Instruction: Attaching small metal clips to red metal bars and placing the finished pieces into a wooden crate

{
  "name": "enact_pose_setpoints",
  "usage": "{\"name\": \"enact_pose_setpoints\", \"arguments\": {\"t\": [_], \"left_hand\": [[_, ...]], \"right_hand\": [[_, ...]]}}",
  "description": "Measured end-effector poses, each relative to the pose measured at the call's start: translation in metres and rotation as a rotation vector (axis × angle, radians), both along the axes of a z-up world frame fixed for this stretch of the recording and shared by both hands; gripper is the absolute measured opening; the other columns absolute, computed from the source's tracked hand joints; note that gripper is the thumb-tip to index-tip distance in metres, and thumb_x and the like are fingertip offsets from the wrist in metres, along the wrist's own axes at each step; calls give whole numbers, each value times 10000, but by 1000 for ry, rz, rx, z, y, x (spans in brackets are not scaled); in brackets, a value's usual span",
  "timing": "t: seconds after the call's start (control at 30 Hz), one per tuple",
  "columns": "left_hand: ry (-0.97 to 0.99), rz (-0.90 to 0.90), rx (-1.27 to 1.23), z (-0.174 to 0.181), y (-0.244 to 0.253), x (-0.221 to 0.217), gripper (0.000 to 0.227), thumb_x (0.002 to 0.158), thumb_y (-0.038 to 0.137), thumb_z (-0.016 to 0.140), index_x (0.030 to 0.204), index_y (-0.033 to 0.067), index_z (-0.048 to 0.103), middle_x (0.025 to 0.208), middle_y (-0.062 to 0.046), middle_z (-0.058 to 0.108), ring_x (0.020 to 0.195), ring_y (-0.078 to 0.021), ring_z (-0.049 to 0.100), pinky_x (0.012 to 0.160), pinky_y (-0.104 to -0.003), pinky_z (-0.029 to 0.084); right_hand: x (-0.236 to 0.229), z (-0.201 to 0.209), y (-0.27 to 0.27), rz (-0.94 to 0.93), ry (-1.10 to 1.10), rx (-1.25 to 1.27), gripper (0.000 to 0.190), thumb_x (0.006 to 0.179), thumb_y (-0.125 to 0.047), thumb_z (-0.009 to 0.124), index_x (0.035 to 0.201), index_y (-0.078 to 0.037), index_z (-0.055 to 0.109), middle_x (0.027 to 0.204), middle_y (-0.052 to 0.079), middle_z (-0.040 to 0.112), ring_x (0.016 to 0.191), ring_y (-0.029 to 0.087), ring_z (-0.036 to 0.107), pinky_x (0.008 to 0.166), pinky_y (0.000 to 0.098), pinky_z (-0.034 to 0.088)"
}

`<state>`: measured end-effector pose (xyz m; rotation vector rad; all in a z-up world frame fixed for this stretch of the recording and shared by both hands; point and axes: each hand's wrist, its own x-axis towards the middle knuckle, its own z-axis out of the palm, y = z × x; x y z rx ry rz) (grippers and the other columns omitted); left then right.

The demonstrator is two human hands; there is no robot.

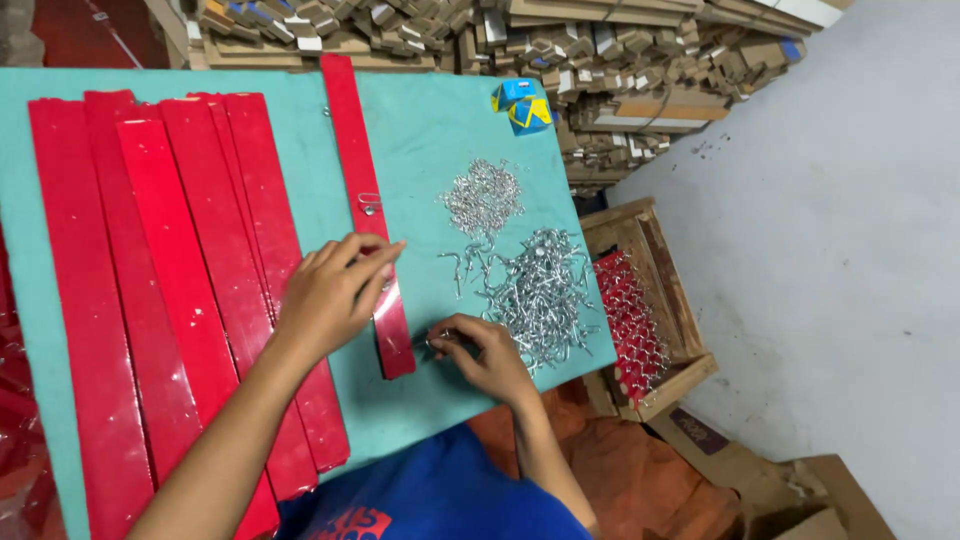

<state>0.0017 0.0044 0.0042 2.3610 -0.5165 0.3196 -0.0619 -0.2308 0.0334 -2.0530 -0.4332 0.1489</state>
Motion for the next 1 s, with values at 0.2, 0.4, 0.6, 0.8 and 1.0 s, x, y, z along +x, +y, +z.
{"name": "enact_pose_setpoints", "arguments": {"t": [0.2, 0.4, 0.6, 0.8, 1.0], "left_hand": [[-99, 72, -32, -19, 4, 6, 218, 1025, 322, 611, 1188, 268, 746, 1154, 100, 642, 958, -197, 681, 796, -372, 535], [-135, 31, -62, 0, 2, -1, 190, 1031, 240, 612, 1100, 150, 765, 1068, -26, 676, 925, -312, 699, 776, -446, 554], [-176, 53, -39, -7, 5, 0, 184, 1037, 249, 617, 1079, 151, 768, 1058, -12, 675, 901, -292, 707, 768, -430, 562], [-220, 74, 4, -16, 8, -1, 167, 997, 229, 627, 1079, 159, 754, 1062, 2, 661, 895, -280, 712, 773, -414, 568], [-268, 117, 42, -19, 7, 2, 162, 974, 266, 641, 1049, 180, 756, 1044, 20, 662, 871, -255, 719, 760, -397, 571]], "right_hand": [[-11, -19, 3, 5, -8, 20, 172, 908, 19, 701, 1050, -69, 740, 842, 136, 733, 786, 320, 775, 755, 426, 605], [-15, -25, 8, -12, -87, 5, 164, 912, 32, 704, 1042, -66, 729, 812, 114, 733, 761, 292, 771, 731, 377, 608], [-16, -22, 16, -30, -115, -1, 134, 917, 0, 725, 1035, -65, 730, 801, 122, 733, 757, 302, 762, 721, 382, 611], [-20, -27, 20, -22, -203, -121, 121, 924, -37, 724, 1035, -84, 718, 824, 114, 743, 806, 330, 749, 737, 399, 607], [-27, -27, 38, 28, -368, -333, 129, 906, -2, 701, 985, -104, 710, 808, 71, 716, 796, 276, 741, 735, 322, 609]]}}
